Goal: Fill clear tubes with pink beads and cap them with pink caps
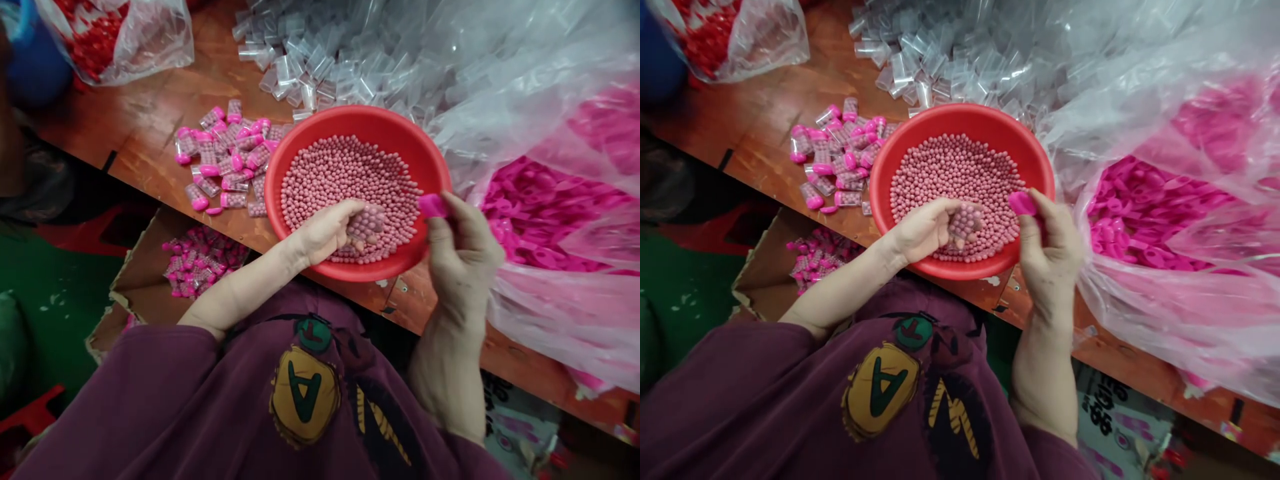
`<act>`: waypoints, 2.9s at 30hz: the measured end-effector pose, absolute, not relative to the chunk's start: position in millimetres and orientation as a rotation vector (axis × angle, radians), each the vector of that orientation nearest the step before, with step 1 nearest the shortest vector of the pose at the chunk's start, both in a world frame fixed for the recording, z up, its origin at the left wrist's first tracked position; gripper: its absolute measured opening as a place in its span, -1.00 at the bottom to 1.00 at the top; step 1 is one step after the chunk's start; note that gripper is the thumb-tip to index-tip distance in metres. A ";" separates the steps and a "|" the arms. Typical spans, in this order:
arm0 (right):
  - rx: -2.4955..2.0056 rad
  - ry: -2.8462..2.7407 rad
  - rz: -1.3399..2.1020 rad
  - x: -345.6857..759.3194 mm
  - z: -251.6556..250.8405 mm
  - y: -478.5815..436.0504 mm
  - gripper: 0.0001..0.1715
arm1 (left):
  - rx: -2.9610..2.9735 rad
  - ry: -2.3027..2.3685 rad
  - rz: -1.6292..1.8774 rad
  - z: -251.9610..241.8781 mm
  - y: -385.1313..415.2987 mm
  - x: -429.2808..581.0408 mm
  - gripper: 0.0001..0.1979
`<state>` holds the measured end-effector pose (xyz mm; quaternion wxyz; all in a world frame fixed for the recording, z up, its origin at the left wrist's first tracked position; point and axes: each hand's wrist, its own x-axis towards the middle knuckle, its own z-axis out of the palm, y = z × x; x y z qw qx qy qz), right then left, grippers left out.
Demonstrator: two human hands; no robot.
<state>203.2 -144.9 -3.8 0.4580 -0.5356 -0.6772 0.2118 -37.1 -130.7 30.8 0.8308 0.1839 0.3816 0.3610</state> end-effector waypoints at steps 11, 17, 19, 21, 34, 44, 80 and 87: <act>-1.119 -1.971 0.671 160.8 30.1 -141.9 -0.72 | 0.533 0.856 0.821 28.7 -139.6 -42.6 -0.74; -1.156 -1.927 0.636 166.6 25.6 -139.7 -0.73 | 0.536 0.855 0.826 30.0 -143.3 -44.9 -0.91; -1.180 -1.874 0.635 167.3 21.9 -140.3 -0.72 | 0.528 0.856 0.840 30.4 -143.9 -44.9 -0.92; -1.179 -1.882 0.600 167.8 18.2 -141.6 -0.71 | 0.521 0.853 0.837 29.5 -143.8 -44.5 -0.92; -1.216 -1.697 0.648 156.5 7.0 -155.9 -0.78 | 0.540 0.836 0.822 27.9 -147.3 -43.9 -0.82; -1.269 -1.624 0.872 166.2 12.9 -152.7 -0.71 | 0.607 0.895 0.844 32.0 -147.9 -43.0 -0.87; -1.079 -2.137 0.067 192.9 5.6 -122.8 -0.69 | 0.400 0.796 0.750 31.0 -139.0 -45.1 -0.73; -1.212 -1.850 0.191 181.4 6.0 -128.7 -0.77 | 0.408 0.806 0.768 26.7 -136.3 -45.6 -0.56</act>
